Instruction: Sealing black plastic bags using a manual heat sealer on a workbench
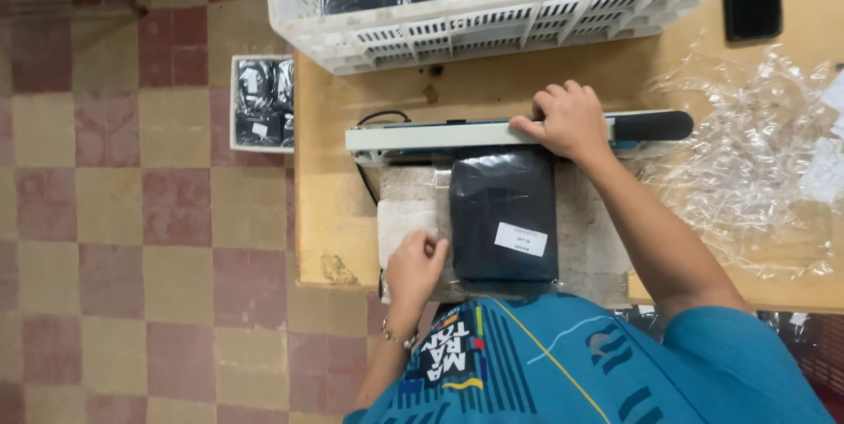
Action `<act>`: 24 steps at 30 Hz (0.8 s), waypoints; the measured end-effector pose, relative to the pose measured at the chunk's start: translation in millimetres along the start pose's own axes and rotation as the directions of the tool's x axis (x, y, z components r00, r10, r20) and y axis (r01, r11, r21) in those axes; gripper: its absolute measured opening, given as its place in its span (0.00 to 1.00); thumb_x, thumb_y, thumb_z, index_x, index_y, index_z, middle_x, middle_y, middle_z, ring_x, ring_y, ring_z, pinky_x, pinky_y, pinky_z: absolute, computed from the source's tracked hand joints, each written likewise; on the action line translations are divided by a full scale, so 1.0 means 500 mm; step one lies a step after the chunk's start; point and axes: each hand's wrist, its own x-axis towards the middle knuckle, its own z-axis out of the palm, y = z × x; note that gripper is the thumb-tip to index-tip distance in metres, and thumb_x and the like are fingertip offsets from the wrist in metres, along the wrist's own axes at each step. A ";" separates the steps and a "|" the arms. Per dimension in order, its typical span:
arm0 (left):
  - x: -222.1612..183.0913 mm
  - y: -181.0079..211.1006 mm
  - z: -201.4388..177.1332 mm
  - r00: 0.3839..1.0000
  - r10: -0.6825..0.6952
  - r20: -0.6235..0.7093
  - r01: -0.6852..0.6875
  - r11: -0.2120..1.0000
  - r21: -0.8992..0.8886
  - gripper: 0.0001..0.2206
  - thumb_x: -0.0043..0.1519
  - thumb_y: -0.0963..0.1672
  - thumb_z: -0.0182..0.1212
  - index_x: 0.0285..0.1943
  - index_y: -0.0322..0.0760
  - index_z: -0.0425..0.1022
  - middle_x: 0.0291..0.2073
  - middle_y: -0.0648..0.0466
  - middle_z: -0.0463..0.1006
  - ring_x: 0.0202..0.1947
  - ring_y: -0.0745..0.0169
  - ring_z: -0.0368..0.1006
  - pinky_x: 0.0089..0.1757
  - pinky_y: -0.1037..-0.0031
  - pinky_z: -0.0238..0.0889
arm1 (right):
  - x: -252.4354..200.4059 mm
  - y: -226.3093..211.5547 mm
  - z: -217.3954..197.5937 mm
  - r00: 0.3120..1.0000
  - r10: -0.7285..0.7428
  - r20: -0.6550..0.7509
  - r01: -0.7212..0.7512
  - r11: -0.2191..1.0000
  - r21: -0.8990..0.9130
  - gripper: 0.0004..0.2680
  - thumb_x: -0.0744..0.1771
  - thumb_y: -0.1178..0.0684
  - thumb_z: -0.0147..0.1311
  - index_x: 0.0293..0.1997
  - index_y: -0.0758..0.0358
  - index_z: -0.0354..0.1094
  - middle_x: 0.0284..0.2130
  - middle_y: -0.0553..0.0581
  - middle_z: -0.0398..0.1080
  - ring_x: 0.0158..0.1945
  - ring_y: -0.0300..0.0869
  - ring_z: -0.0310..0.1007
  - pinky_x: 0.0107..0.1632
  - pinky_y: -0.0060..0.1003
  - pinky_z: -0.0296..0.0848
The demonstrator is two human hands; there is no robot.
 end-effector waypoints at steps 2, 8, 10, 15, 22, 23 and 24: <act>-0.003 0.010 -0.012 0.993 -0.013 0.121 0.013 1.000 0.003 0.12 0.59 0.55 0.64 0.34 0.50 0.76 0.26 0.57 0.77 0.33 0.47 0.80 0.35 0.58 0.71 | 0.004 -0.003 -0.005 1.000 0.012 -0.001 -0.012 1.000 -0.014 0.21 0.67 0.22 0.47 0.27 0.46 0.67 0.27 0.49 0.70 0.38 0.46 0.72 0.42 0.43 0.68; -0.007 0.031 -0.028 0.976 -0.025 0.216 0.048 0.994 -0.102 0.08 0.62 0.51 0.61 0.34 0.49 0.73 0.26 0.53 0.81 0.36 0.44 0.81 0.38 0.56 0.71 | 0.013 -0.006 -0.015 0.999 0.046 -0.004 -0.047 0.999 -0.016 0.21 0.65 0.22 0.48 0.25 0.48 0.67 0.27 0.50 0.71 0.38 0.48 0.73 0.41 0.43 0.68; -0.011 0.050 -0.043 0.940 -0.168 0.297 0.258 0.919 -0.298 0.06 0.61 0.49 0.58 0.38 0.50 0.68 0.22 0.59 0.85 0.31 0.60 0.84 0.39 0.66 0.68 | 0.022 -0.010 -0.027 0.960 0.089 0.267 -0.101 0.994 0.033 0.23 0.66 0.23 0.45 0.31 0.53 0.73 0.34 0.54 0.75 0.41 0.51 0.69 0.41 0.48 0.62; -0.006 0.037 -0.036 0.923 -0.122 0.366 0.248 0.914 -0.321 0.13 0.60 0.47 0.60 0.53 0.47 0.72 0.26 0.64 0.83 0.30 0.68 0.80 0.39 0.70 0.68 | 0.020 -0.014 -0.029 0.965 0.091 0.246 -0.108 0.993 0.056 0.23 0.66 0.23 0.44 0.30 0.53 0.73 0.33 0.53 0.74 0.41 0.51 0.68 0.42 0.48 0.61; -0.002 0.046 -0.059 0.952 0.008 0.305 0.111 0.923 -0.369 0.09 0.62 0.46 0.50 0.29 0.44 0.65 0.22 0.55 0.71 0.27 0.62 0.66 0.34 0.66 0.57 | 0.021 -0.014 -0.030 0.969 0.089 0.230 -0.108 0.991 0.073 0.22 0.66 0.24 0.47 0.29 0.53 0.72 0.32 0.51 0.74 0.40 0.49 0.68 0.41 0.46 0.60; -0.001 0.039 -0.043 0.953 0.007 0.303 0.111 0.922 -0.371 0.09 0.62 0.46 0.50 0.29 0.44 0.65 0.22 0.55 0.71 0.27 0.62 0.66 0.34 0.66 0.57 | 0.019 -0.013 -0.028 0.970 0.086 0.229 -0.105 0.992 0.072 0.22 0.66 0.24 0.47 0.29 0.53 0.72 0.32 0.51 0.74 0.40 0.49 0.68 0.41 0.46 0.60; -0.001 0.032 -0.026 0.947 0.014 0.321 0.154 0.856 -0.493 0.09 0.64 0.45 0.48 0.30 0.43 0.62 0.23 0.57 0.66 0.28 0.65 0.61 0.34 0.67 0.55 | 0.017 -0.012 -0.025 0.975 0.084 0.206 -0.101 0.992 0.071 0.22 0.66 0.24 0.47 0.29 0.52 0.71 0.31 0.51 0.73 0.40 0.49 0.68 0.41 0.47 0.61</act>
